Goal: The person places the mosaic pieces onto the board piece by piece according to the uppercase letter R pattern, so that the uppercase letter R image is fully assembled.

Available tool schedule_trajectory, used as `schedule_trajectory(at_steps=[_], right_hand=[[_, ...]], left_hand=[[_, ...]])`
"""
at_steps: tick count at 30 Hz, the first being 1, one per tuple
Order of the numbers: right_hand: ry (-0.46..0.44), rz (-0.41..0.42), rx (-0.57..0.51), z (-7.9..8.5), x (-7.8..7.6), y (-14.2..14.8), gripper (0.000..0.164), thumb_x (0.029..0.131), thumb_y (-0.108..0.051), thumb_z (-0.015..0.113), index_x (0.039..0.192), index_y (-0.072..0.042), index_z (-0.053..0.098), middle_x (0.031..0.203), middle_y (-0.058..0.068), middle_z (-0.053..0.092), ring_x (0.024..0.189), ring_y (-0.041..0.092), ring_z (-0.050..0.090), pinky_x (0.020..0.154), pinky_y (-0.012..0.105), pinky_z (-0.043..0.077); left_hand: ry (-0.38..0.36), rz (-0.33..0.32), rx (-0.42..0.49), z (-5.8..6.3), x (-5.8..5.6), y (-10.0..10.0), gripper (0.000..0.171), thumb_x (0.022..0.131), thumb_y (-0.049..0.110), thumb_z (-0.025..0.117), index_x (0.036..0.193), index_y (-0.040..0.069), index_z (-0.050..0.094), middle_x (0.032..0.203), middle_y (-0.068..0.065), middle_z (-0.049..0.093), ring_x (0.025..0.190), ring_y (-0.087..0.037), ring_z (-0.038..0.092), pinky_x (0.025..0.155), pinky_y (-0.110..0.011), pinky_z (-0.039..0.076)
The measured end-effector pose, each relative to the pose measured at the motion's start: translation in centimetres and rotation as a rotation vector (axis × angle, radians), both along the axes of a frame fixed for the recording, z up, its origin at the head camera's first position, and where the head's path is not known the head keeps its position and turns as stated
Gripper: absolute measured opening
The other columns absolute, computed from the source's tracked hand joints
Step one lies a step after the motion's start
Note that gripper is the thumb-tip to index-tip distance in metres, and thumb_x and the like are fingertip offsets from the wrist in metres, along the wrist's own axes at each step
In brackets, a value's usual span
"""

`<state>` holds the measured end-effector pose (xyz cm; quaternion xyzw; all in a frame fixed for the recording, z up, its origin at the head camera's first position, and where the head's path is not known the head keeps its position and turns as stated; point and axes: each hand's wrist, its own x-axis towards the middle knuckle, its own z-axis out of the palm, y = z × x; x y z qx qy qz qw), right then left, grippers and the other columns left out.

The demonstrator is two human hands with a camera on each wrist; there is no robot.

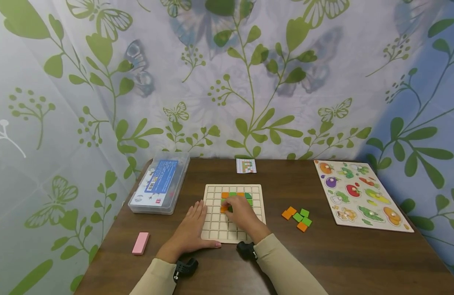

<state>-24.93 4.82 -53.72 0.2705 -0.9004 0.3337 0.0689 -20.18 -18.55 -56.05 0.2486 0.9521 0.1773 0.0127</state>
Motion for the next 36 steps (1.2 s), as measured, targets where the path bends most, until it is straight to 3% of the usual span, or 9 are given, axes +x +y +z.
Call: schedule_trajectory(at_steps=[18,30,36], right_hand=[[-0.055,-0.030,-0.038,0.0,0.4,0.7,0.023,0.090,-0.003,0.085,0.112,-0.007,0.080,0.111,0.004,0.074,0.109,0.026,0.068,0.095,0.045,0.055],[-0.066,-0.051,-0.124,-0.3,0.4,2.7,0.024,0.091,-0.003,0.084,0.114,-0.005,0.079,0.111,0.005,0.074,0.101,0.023,0.070,0.085,0.036,0.059],[-0.059,-0.079,-0.150,-0.4,0.4,3.8,0.022,0.089,-0.003,0.085,0.110,-0.004,0.079,0.108,0.004,0.075,0.099,0.023,0.069,0.085,0.039,0.059]], left_hand=[[0.001,-0.005,-0.015,0.2,0.0,0.0,0.138,0.077,0.092,0.061,0.164,-0.007,0.020,0.171,-0.026,0.010,0.158,-0.040,0.009,0.125,-0.053,0.013],[-0.005,0.004,-0.008,0.0,0.0,0.0,0.139,0.076,0.092,0.061,0.164,-0.007,0.020,0.171,-0.026,0.012,0.158,-0.040,0.009,0.125,-0.055,0.013],[-0.009,0.008,-0.013,0.0,0.0,0.0,0.140,0.076,0.093,0.061,0.165,-0.007,0.019,0.172,-0.025,0.011,0.158,-0.039,0.008,0.125,-0.053,0.012]])
